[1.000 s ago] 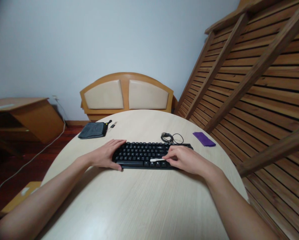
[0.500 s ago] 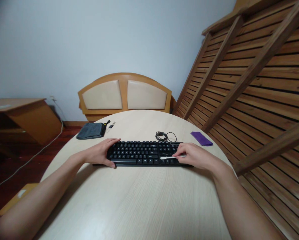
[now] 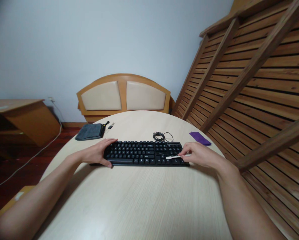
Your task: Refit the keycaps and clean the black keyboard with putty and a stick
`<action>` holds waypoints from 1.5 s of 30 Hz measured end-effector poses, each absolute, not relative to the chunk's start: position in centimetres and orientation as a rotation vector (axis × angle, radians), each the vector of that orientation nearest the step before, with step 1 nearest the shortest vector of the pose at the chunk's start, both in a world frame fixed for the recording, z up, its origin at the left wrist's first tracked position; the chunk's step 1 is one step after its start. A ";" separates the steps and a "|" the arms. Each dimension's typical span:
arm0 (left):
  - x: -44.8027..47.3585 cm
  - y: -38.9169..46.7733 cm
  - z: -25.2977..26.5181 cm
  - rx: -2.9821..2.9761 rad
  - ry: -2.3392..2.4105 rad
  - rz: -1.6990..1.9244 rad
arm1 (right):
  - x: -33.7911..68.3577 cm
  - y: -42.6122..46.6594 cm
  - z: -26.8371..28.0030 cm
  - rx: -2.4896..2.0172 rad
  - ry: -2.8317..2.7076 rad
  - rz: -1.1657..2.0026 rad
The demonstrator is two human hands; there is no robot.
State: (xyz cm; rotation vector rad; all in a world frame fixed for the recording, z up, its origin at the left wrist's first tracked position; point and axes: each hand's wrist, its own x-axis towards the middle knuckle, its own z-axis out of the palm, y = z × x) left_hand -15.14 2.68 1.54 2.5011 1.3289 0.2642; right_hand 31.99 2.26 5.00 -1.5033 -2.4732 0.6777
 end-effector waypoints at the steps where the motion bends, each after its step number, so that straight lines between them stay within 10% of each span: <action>1: -15.2 2.7 1.5 2.508 1.324 0.272 | 32.0 2.3 5.0 -1.486 -2.470 0.667; 18: -15.4 2.9 1.0 2.534 1.315 0.294 | 30.8 3.8 3.4 -1.331 -2.491 0.260; 45: -15.5 3.0 0.9 2.549 1.305 0.305 | 34.0 2.6 4.2 -1.540 -2.433 0.624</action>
